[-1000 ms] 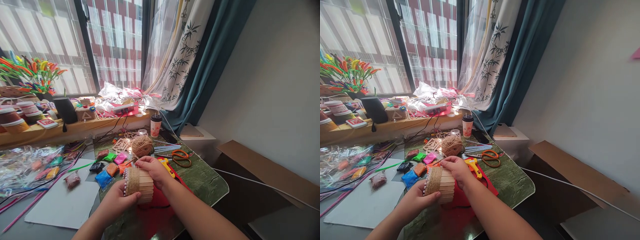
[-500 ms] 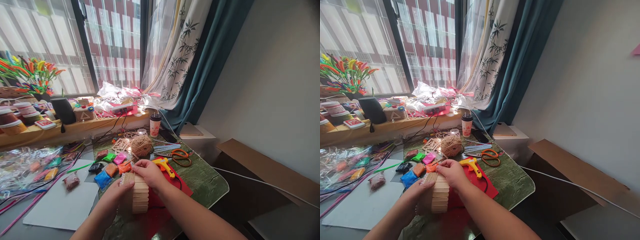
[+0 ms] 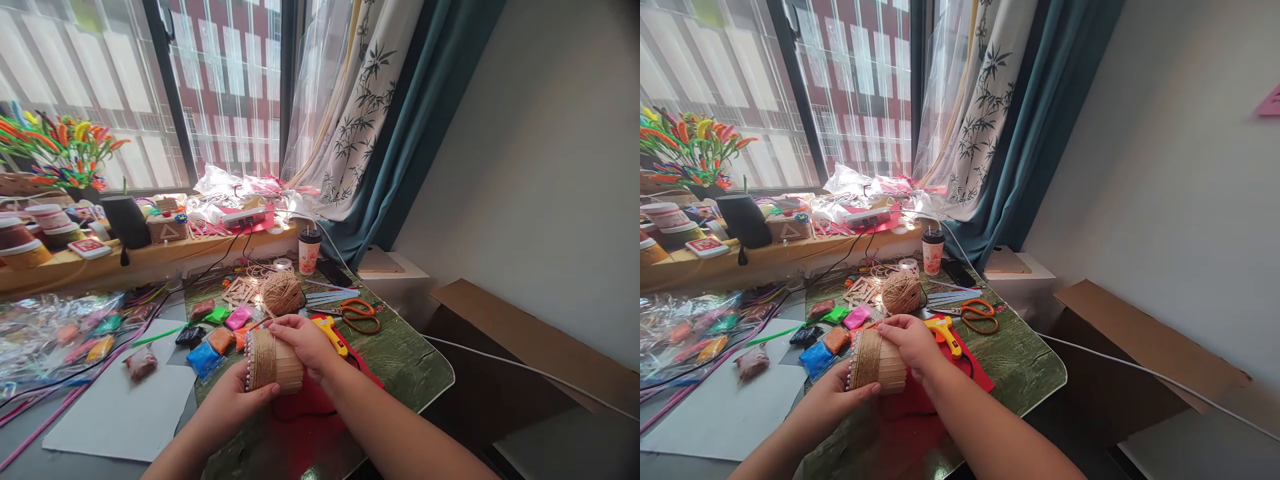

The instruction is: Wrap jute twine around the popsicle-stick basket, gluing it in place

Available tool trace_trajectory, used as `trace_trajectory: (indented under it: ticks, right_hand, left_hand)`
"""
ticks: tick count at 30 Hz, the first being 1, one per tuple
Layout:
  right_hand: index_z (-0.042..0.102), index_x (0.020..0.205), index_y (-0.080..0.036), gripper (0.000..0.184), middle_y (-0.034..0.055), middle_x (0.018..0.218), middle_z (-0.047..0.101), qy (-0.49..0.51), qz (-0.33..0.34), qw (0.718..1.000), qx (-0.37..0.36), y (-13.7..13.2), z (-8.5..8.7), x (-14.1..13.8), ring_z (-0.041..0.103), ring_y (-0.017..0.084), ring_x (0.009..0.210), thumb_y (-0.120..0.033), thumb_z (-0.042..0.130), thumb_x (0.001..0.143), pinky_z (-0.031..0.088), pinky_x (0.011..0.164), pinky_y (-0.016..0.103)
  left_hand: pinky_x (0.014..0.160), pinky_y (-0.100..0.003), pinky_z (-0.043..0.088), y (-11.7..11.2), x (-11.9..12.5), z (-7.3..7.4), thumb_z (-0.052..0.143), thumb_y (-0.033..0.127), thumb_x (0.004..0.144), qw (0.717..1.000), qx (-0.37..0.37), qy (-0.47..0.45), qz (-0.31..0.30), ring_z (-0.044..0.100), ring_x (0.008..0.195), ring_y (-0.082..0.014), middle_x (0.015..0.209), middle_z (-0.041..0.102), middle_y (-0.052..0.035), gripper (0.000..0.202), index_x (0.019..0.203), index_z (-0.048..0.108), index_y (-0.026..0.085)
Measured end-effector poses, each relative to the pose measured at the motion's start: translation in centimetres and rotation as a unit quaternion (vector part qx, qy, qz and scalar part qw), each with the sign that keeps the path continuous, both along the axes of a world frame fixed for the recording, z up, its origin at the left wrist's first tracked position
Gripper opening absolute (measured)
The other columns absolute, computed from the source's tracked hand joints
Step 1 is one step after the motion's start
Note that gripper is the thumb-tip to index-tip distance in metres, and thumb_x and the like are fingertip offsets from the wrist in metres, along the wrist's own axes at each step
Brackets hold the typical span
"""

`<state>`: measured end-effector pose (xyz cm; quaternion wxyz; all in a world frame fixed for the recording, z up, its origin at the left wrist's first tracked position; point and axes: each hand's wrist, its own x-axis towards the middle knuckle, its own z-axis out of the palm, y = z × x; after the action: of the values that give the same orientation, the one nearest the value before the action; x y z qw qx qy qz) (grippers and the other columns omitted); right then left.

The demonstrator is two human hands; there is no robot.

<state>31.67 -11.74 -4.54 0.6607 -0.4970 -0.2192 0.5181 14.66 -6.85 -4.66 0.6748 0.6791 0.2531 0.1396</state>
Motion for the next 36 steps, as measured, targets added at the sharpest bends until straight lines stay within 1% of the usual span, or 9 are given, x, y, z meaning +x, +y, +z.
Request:
trace_trajectory:
  ticks: [3, 7, 11, 13, 17, 21, 25, 28, 36]
  right_hand:
    - [0.076, 0.076, -0.016, 0.046, 0.0048, 0.090, 0.075, 0.016, -0.014, 1.000, 0.004, 0.0, 0.0, -0.1, 0.064, 0.018, 0.079, -0.043, 0.097, 0.046, 0.047, 0.076, 0.031]
    - [0.074, 0.075, -0.016, 0.045, 0.0062, 0.103, 0.075, 0.053, 0.006, 0.999, 0.007, 0.0, 0.3, 0.1, 0.065, 0.019, 0.086, -0.038, 0.098, 0.045, 0.049, 0.080, 0.031]
    - [0.073, 0.076, -0.016, 0.047, 0.0028, 0.084, 0.073, 0.041, -0.009, 0.999, -0.008, 0.0, 0.0, 0.1, 0.063, 0.017, 0.076, -0.040, 0.098, 0.045, 0.047, 0.073, 0.030]
    - [0.071, 0.076, -0.016, 0.049, 0.0005, 0.075, 0.070, 0.024, -0.036, 0.999, -0.022, 0.1, -0.5, -0.2, 0.061, 0.016, 0.071, -0.043, 0.097, 0.044, 0.046, 0.067, 0.029]
    - [0.069, 0.078, -0.017, 0.053, -0.0006, 0.071, 0.068, -0.016, -0.058, 0.997, -0.047, 0.1, -1.5, -1.4, 0.060, 0.016, 0.068, -0.046, 0.096, 0.043, 0.045, 0.064, 0.029]
    - [0.070, 0.079, -0.017, 0.052, 0.0007, 0.074, 0.070, -0.012, -0.029, 0.999, -0.030, 0.0, -1.5, -1.8, 0.061, 0.016, 0.069, -0.048, 0.096, 0.046, 0.047, 0.067, 0.030]
    - [0.070, 0.075, -0.017, 0.050, 0.0008, 0.076, 0.070, -0.010, -0.014, 1.000, -0.011, 0.1, -0.9, -1.5, 0.062, 0.017, 0.072, -0.048, 0.097, 0.045, 0.047, 0.071, 0.031]
    - [0.071, 0.075, -0.017, 0.049, 0.0008, 0.077, 0.070, -0.007, -0.018, 1.000, -0.006, 0.2, -0.7, -1.4, 0.062, 0.018, 0.073, -0.047, 0.097, 0.045, 0.047, 0.072, 0.031]
    - [0.073, 0.075, -0.014, 0.053, 0.0021, 0.075, 0.072, 0.026, -0.002, 0.999, -0.036, 0.7, -1.0, -0.7, 0.063, 0.017, 0.072, -0.044, 0.099, 0.041, 0.047, 0.072, 0.031]
  left_hand:
    - [0.091, -0.040, 0.056, 0.1, 0.0, -0.2, 0.081, 0.037, 0.078, 1.000, 0.020, 0.004, -0.010, 0.073, 0.104, -0.0356, 0.108, 0.083, -0.0091, 0.037, 0.109, 0.078, 0.018]
    - [0.088, -0.039, 0.057, 0.3, -0.3, -0.5, 0.080, 0.033, 0.078, 0.999, 0.046, 0.011, -0.013, 0.073, 0.102, -0.0350, 0.108, 0.083, -0.0097, 0.034, 0.107, 0.078, 0.017]
    - [0.088, -0.039, 0.057, 0.7, -0.3, -1.1, 0.083, 0.031, 0.074, 1.000, 0.021, 0.006, -0.009, 0.074, 0.101, -0.0350, 0.108, 0.083, -0.0104, 0.035, 0.106, 0.078, 0.016]
    - [0.089, -0.040, 0.057, 1.0, 0.0, -1.5, 0.088, 0.032, 0.069, 1.000, -0.019, -0.004, 0.019, 0.074, 0.104, -0.0355, 0.110, 0.082, -0.0108, 0.047, 0.111, 0.076, 0.017]
    - [0.085, -0.040, 0.060, 1.6, 0.4, -2.2, 0.092, 0.044, 0.064, 0.990, -0.102, -0.008, 0.097, 0.074, 0.104, -0.0373, 0.112, 0.081, -0.0141, 0.065, 0.118, 0.071, 0.015]
    - [0.088, -0.043, 0.060, 1.2, 0.5, -1.8, 0.093, 0.042, 0.064, 0.985, -0.096, -0.013, 0.140, 0.073, 0.108, -0.0390, 0.118, 0.080, -0.0155, 0.070, 0.123, 0.069, 0.014]
    - [0.091, -0.044, 0.060, 0.6, 0.2, -0.8, 0.088, 0.039, 0.072, 0.988, -0.079, -0.030, 0.126, 0.070, 0.116, -0.0395, 0.123, 0.078, -0.0149, 0.064, 0.127, 0.066, 0.015]
    - [0.092, -0.043, 0.060, 0.4, 0.2, -0.5, 0.086, 0.039, 0.075, 0.987, -0.080, -0.048, 0.128, 0.069, 0.119, -0.0388, 0.126, 0.077, -0.0147, 0.063, 0.128, 0.065, 0.015]
    - [0.096, -0.045, 0.059, 1.1, -0.1, -1.6, 0.087, 0.041, 0.074, 0.994, -0.037, -0.027, 0.101, 0.068, 0.120, -0.0397, 0.128, 0.076, -0.0163, 0.063, 0.128, 0.067, 0.015]
